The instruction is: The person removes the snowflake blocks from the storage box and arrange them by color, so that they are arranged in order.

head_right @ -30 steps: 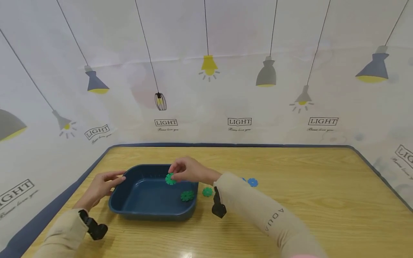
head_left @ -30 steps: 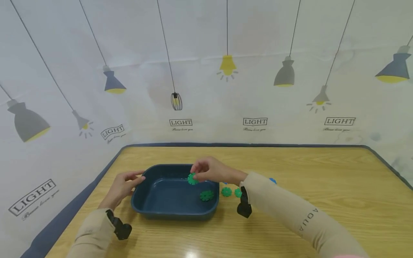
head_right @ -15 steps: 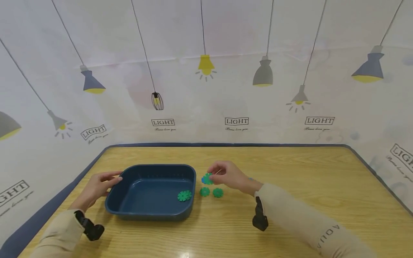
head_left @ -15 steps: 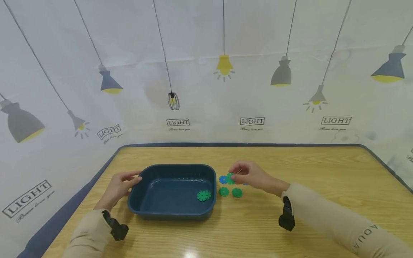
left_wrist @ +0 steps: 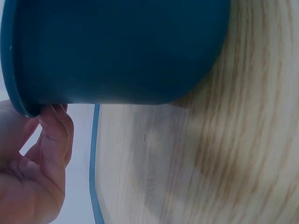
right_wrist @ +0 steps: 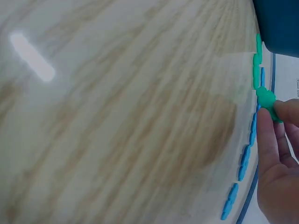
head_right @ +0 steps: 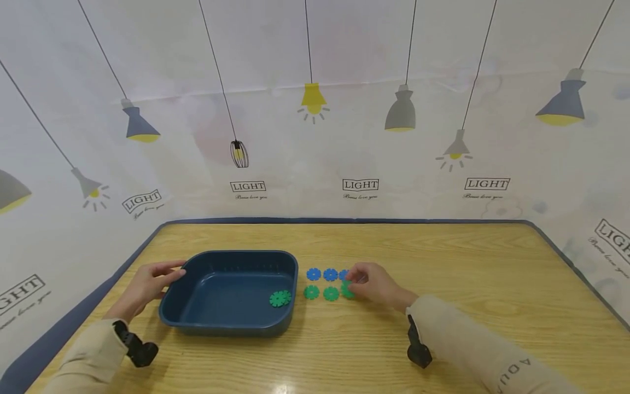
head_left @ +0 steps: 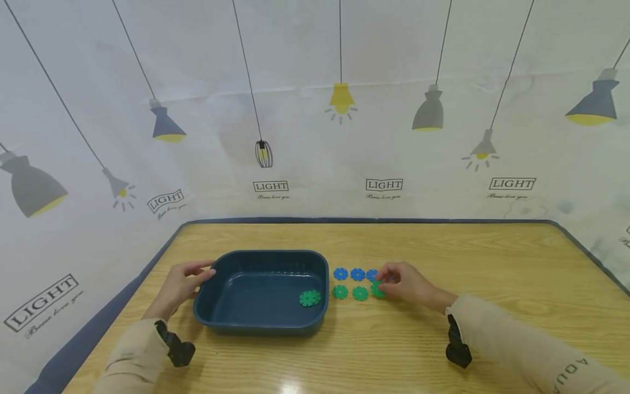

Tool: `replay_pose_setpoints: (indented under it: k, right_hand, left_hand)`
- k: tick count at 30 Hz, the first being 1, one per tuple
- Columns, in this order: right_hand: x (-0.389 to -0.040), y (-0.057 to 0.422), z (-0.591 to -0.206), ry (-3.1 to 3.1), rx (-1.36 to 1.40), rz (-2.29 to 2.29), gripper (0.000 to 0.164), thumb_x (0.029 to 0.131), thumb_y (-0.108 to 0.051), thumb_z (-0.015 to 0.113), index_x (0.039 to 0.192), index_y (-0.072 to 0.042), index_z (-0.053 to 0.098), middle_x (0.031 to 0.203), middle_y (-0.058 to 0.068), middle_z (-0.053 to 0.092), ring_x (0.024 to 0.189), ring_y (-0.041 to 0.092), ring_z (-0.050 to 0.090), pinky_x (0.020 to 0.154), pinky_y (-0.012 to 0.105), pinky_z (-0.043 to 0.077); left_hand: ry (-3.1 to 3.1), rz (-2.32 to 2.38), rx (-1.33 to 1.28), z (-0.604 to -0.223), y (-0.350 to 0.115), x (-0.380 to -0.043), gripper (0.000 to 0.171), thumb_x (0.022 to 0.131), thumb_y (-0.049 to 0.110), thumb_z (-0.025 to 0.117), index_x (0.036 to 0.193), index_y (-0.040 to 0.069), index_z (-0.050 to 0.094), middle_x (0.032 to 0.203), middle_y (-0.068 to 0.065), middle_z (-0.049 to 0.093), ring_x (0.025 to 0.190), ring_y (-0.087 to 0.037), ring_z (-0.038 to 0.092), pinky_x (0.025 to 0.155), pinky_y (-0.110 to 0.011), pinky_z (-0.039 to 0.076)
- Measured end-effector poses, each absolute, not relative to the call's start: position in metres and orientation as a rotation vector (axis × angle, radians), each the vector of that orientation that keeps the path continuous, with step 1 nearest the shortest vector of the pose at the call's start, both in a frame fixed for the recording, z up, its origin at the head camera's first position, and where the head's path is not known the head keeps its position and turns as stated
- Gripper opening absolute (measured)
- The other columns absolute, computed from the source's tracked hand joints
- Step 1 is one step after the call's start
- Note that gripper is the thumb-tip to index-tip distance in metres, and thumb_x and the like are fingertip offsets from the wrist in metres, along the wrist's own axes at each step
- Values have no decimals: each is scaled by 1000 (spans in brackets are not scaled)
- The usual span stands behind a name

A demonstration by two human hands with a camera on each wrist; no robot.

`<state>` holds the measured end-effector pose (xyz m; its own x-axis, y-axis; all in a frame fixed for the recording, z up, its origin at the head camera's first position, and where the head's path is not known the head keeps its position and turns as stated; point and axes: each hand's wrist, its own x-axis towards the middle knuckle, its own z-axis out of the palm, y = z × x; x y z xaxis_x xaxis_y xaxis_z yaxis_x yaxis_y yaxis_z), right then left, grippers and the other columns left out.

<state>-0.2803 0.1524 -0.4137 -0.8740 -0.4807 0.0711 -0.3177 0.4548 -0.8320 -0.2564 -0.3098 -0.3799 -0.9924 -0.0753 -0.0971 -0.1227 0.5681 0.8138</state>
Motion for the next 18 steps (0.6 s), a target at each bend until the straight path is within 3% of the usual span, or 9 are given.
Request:
replay_pose_setpoints:
  k: [18]
  right_hand:
    - [-277,149,-423,2731,-692,-1241,7,78,-2,65,84,-1,61,77,3,57,70,15,53,60,25,45]
  left_hand:
    - [2735,1416,-195,-378,-310,-256,49,86,30,58,127,4,48,106,-16,53,92,-22,55,66,-34,50]
